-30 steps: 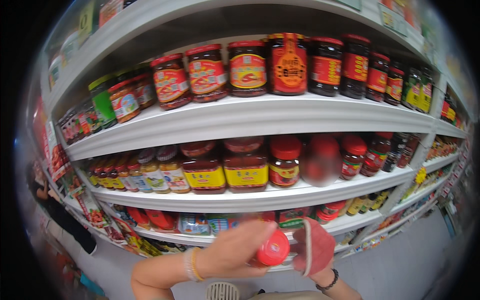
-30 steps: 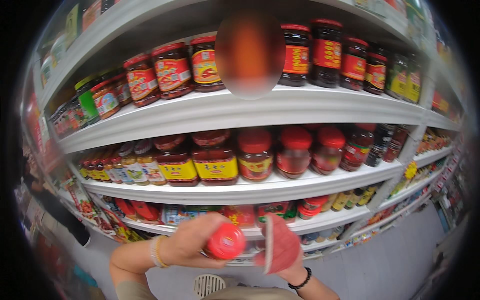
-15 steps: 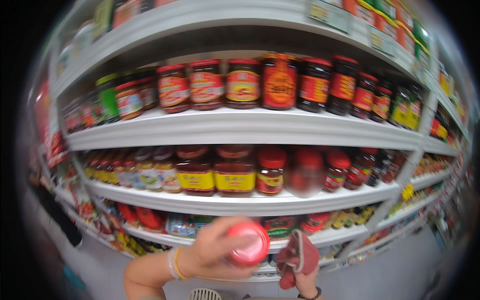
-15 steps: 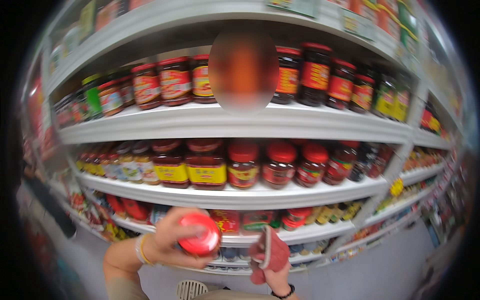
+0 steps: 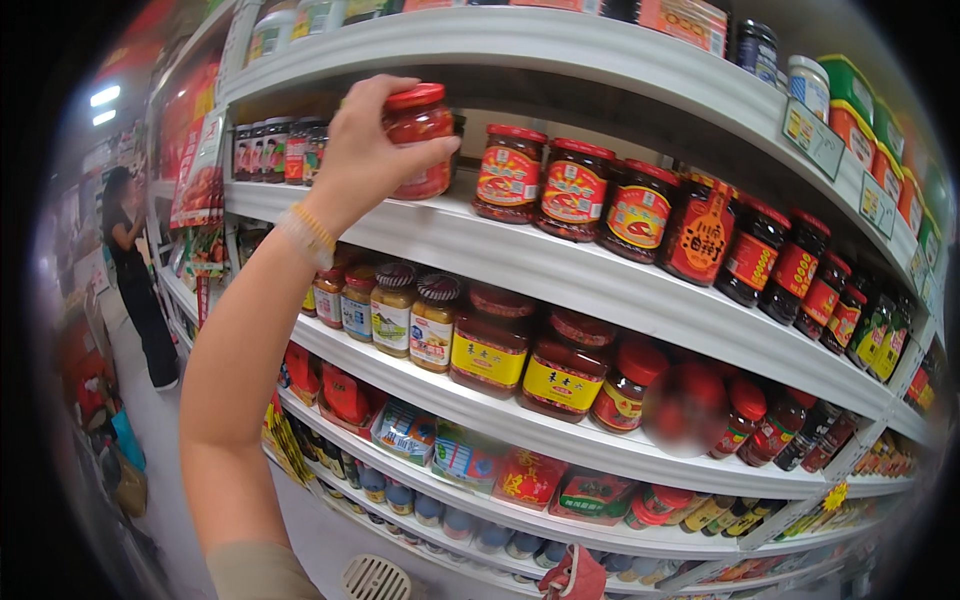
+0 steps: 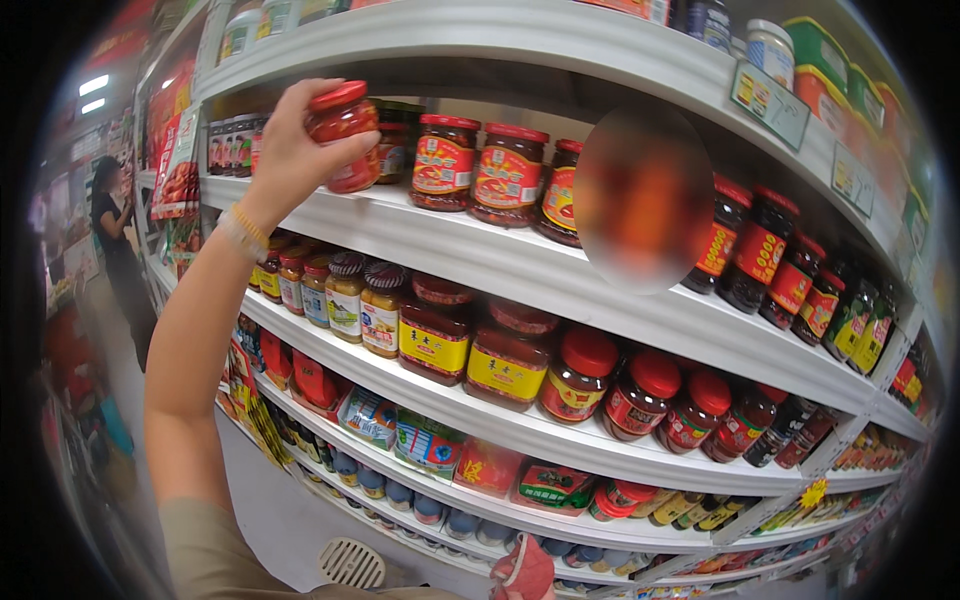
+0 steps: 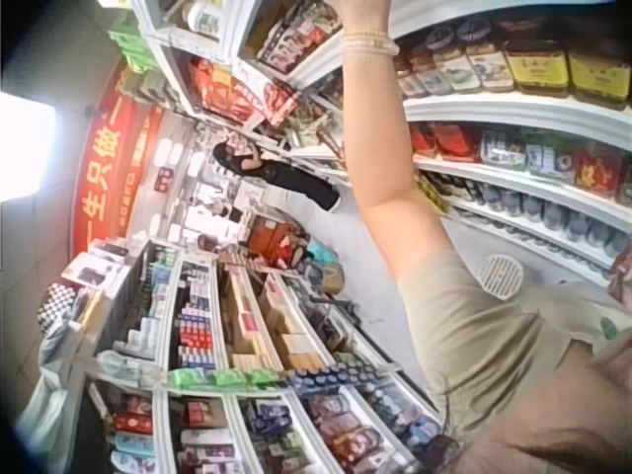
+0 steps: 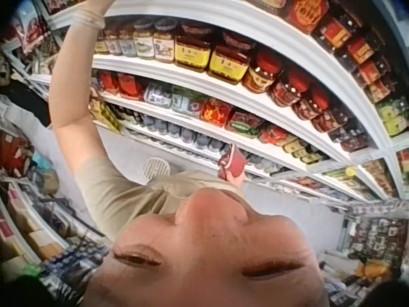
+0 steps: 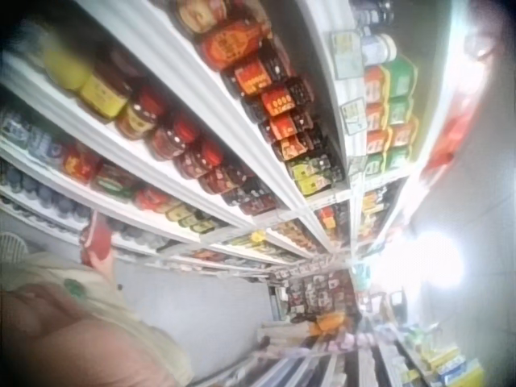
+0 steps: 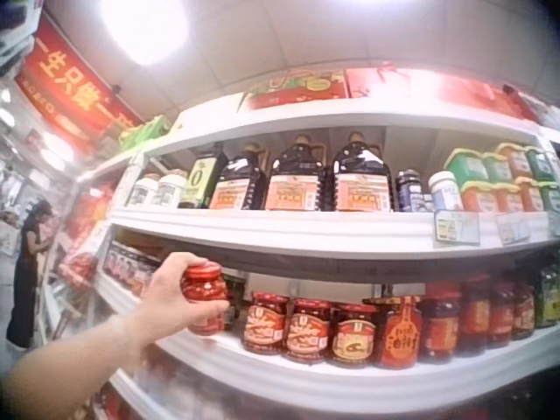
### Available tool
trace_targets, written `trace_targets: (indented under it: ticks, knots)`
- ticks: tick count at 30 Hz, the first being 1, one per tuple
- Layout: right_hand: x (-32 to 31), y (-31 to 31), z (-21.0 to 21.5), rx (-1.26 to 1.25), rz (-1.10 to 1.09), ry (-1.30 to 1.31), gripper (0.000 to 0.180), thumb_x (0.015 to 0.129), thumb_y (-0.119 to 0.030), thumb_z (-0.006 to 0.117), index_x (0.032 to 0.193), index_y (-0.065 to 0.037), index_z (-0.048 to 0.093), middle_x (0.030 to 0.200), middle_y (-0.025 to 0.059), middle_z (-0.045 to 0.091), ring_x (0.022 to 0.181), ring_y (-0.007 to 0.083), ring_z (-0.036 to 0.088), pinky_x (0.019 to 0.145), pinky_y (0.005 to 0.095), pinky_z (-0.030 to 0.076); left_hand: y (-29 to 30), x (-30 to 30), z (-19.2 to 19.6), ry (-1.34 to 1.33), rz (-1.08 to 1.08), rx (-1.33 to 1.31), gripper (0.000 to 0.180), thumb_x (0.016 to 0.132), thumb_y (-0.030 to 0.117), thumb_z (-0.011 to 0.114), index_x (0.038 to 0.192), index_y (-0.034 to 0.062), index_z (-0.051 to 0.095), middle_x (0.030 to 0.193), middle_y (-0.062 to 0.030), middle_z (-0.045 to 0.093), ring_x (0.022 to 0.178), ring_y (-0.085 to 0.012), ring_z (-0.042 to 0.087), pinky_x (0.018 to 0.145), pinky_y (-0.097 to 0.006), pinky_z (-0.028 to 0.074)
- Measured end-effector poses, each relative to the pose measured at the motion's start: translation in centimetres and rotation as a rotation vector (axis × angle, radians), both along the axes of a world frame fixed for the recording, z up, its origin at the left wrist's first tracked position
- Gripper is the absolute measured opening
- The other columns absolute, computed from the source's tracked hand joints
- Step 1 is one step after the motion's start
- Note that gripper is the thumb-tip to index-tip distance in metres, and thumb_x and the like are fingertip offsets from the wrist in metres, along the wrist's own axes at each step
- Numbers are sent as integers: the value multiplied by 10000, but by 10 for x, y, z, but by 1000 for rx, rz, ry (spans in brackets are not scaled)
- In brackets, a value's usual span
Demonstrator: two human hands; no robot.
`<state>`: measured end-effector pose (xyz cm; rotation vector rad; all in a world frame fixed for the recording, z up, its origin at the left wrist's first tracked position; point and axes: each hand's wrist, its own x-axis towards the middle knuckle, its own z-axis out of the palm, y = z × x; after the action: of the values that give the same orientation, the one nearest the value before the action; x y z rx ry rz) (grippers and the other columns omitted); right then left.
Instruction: The person wipes the front edges of a grocery store shelf with a red cloth. They then pick up various jars and packets, wipe them individually, and place them back on the shelf.
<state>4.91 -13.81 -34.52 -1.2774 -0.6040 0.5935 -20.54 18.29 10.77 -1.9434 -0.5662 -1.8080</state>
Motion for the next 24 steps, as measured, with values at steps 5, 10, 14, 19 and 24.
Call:
trace_targets:
  ticks: [5, 10, 14, 19, 24]
  knots:
    - [0, 6, -6, -45, 35, 29, 113, 737, -107, 677, 841, -65, 665, 1051, 101, 634, 992, 255, 585, 837, 357, 466, 30, 16, 10, 75, -129, -142, 595, 676, 328, 809, 1115, 29, 542, 1100, -152, 541, 1001, -280, 581, 860, -358, 493]
    - [-1, 14, -11, -84, 80, 42, 132, 735, -102, 678, 858, -60, 661, 1046, 96, 633, 978, 249, 586, 828, 351, 469, 55, 18, 6, 114, -28, -148, 582, 685, 283, 813, 1130, 34, 534, 1081, -137, 555, 997, -267, 591, 856, -342, 498]
    - [-2, 17, -14, -108, 94, 49, 147, 733, -99, 679, 872, -56, 658, 1042, 92, 632, 966, 243, 588, 820, 347, 470, 54, 25, 5, 143, 65, -216, 609, 683, 414, 784, 1132, 71, 555, 1172, -145, 562, 1049, -297, 573, 1059, -512, 255]
    - [-3, 22, -16, -130, 117, 56, 166, 730, -94, 681, 889, -51, 654, 1036, 88, 630, 952, 236, 589, 811, 342, 473, 65, 28, 0, 194, 255, -203, 665, 707, 535, 715, 1182, 100, 552, 1252, -179, 530, 1258, -319, 432, 1080, -649, 21]
    - [-3, 24, -17, -147, 127, 69, 185, 728, -89, 682, 906, -46, 651, 1031, 83, 629, 938, 230, 591, 802, 336, 475, 74, 31, -2, 208, 242, -193, 678, 731, 552, 685, 1197, 82, 534, 1241, -182, 529, 1246, -340, 438, 1072, -667, 28]
